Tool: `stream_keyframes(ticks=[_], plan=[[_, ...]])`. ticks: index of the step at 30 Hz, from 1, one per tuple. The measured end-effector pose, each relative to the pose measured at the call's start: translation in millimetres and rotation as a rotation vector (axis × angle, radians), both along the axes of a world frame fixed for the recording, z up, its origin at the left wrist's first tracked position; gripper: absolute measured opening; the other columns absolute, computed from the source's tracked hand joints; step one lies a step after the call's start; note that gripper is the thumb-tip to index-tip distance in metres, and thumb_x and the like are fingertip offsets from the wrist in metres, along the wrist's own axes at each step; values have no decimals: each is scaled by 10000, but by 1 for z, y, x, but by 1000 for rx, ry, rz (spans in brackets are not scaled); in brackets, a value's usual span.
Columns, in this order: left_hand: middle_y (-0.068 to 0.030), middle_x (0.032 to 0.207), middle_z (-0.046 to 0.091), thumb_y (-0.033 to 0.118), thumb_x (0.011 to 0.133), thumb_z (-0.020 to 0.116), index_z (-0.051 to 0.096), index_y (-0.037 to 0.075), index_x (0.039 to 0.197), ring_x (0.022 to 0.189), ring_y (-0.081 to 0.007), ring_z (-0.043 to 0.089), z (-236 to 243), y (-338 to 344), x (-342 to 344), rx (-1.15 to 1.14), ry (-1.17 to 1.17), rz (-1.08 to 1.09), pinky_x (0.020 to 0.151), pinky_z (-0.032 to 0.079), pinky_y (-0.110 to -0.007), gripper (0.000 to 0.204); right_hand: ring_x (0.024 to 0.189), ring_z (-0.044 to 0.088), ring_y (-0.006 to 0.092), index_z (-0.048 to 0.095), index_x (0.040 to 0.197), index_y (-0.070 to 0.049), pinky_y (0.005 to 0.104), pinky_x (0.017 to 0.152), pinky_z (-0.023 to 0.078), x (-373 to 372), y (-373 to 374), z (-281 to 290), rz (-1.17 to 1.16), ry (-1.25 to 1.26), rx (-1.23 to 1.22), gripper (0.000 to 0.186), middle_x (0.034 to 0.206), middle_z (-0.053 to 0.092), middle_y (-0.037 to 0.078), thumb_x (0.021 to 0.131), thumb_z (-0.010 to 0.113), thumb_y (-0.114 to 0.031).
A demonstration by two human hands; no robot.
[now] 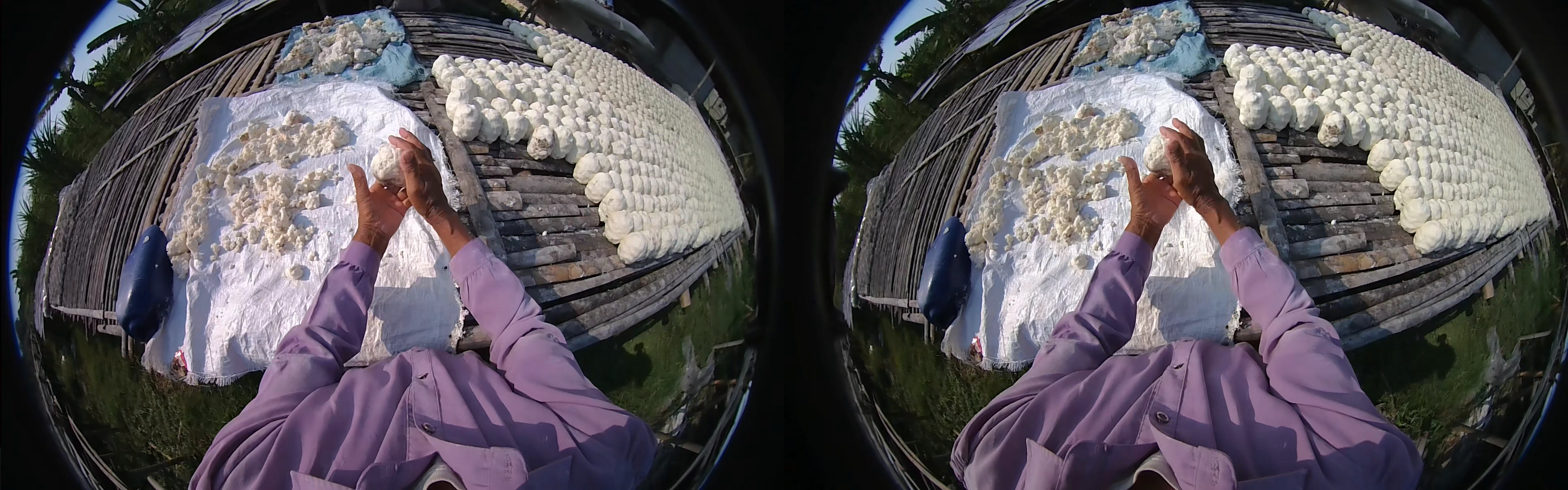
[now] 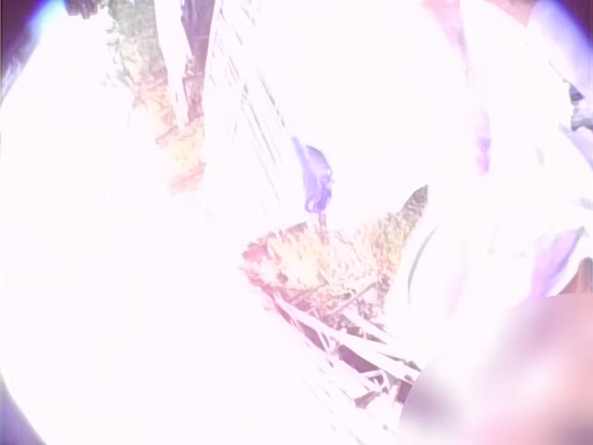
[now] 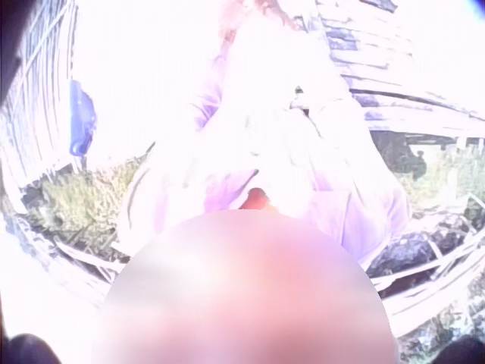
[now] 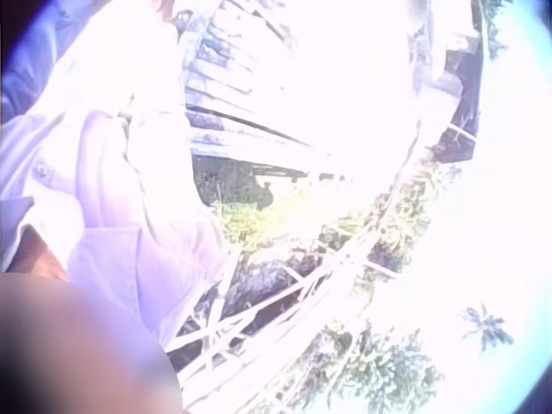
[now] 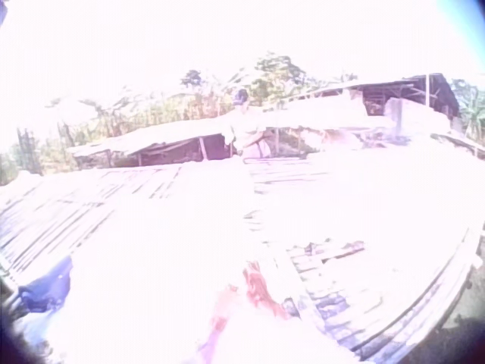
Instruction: The person repeatedly scoops portions of white dough from a large pile on a white sack, rolls them into uniform balls between both hands, and places them in neat rows on a bamboo rack. The process continues throughout the clip with consistent hand motions and growing rows of shaped dough.
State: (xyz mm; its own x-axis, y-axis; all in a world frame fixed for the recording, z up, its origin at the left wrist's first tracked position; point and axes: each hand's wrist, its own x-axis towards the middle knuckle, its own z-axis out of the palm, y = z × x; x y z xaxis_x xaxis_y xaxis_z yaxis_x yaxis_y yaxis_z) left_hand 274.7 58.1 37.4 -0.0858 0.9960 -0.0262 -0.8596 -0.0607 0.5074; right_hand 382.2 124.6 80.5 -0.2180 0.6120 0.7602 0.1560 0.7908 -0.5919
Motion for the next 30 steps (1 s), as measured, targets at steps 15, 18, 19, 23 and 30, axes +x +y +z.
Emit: stream_keyframes(ticks=[15, 18, 19, 23, 30], plan=[[-188, 1394, 551, 916, 773, 494, 363, -30, 1484, 1272, -332, 558, 16, 54, 63, -119, 49, -37, 1031, 489, -499, 1190, 1012, 694, 361, 692, 1174, -20, 405, 884, 537, 67, 47, 5, -224, 214, 54, 606, 1092, 714, 199, 1059, 378, -525], [-170, 1403, 529, 873, 795, 538, 408, 63, 1470, 1287, -377, 534, 10, 70, 67, -74, 9, 24, 1073, 429, -597, 1062, 1079, 672, 345, 686, 1200, -25, 402, 947, 508, 84, 44, 20, 85, -144, -407, 416, 1161, 703, 185, 1042, 528, -376], [-169, 1401, 533, 865, 802, 539, 427, 76, 1459, 1295, -385, 527, 10, 76, 69, -87, -30, -7, 1082, 406, -628, 1033, 1064, 682, 335, 684, 1207, -31, 393, 931, 516, 87, 45, 26, -1, -52, -275, 429, 1151, 708, 183, 1050, 509, -389], [-162, 1469, 494, 796, 850, 566, 419, 87, 1486, 1372, -377, 461, 13, 92, 82, -135, -61, -103, 1116, 357, -642, 964, 958, 693, 381, 709, 1126, -21, 449, 866, 532, 95, 61, 30, -219, 34, -8, 418, 1034, 733, 173, 1007, 560, -393], [-184, 1407, 553, 885, 824, 463, 404, 7, 1487, 1257, -340, 570, 8, 121, 95, -70, 121, -241, 1096, 417, -544, 1102, 1183, 609, 328, 558, 1387, -54, 420, 993, 483, 113, 99, -24, 68, 545, -518, 682, 1293, 613, 197, 989, 511, -606]])
